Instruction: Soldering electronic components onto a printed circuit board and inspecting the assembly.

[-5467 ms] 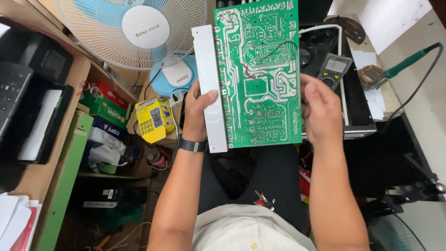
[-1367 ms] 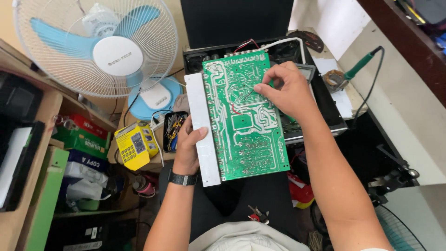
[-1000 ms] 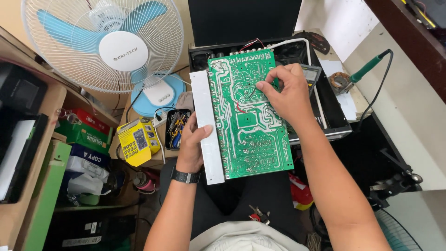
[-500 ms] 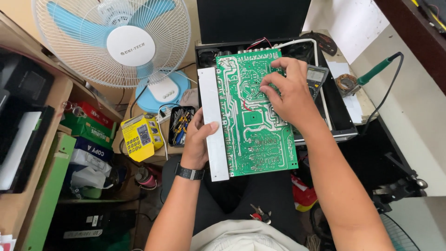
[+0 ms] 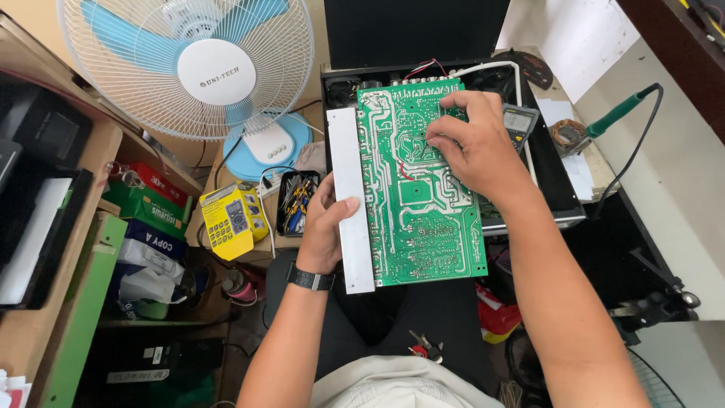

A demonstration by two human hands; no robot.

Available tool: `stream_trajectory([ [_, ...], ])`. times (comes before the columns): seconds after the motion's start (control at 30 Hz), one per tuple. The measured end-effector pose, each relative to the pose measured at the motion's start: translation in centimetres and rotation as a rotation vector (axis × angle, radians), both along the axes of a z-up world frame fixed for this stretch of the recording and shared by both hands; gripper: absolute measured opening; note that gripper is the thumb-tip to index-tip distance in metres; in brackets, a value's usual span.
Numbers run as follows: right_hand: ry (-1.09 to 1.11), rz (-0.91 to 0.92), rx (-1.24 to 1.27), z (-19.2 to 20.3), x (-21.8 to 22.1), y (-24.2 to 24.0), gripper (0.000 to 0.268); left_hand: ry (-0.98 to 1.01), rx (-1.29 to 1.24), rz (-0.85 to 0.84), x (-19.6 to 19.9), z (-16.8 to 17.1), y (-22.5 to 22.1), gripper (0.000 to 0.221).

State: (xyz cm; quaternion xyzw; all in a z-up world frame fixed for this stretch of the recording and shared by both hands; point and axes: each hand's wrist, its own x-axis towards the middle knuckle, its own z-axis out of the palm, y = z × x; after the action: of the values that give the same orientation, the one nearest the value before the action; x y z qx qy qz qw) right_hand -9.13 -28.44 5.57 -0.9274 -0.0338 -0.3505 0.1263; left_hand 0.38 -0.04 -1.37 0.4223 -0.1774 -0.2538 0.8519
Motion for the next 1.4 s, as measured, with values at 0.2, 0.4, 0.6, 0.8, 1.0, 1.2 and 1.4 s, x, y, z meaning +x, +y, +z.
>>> stream_trajectory([
  [0.2,-0.05,-0.036,0.025,-0.6,0.6,0.4,0.003,-0.005,0.002,-0.008,0.1,0.1,0.0,0.104],
  [0.4,-0.077,-0.066,0.451,1.1,-0.2,2.2,0.048,-0.036,0.01,0.002,-0.1,0.4,0.1,0.105],
  [0.6,-0.075,-0.002,0.867,0.5,-0.1,1.5,0.077,-0.022,-0.007,-0.007,0.4,-0.5,0.2,0.106],
  [0.8,-0.065,0.026,1.321,-1.9,0.7,0.9,0.065,-0.02,-0.037,-0.013,0.3,-0.5,0.1,0.103],
  [1.0,-0.085,0.037,1.502,-0.6,0.7,2.4,0.036,-0.017,0.024,-0.023,0.2,0.3,0.3,0.104],
  [1.2,-0.055,0.142,1.724,-1.3,1.1,2.1,0.039,-0.004,0.011,-0.018,0.1,0.4,0.2,0.102],
  [1.4,-0.033,0.227,1.784,-3.1,1.3,1.0,0.05,0.016,0.025,-0.004,0.3,0.4,0.0,0.101],
])
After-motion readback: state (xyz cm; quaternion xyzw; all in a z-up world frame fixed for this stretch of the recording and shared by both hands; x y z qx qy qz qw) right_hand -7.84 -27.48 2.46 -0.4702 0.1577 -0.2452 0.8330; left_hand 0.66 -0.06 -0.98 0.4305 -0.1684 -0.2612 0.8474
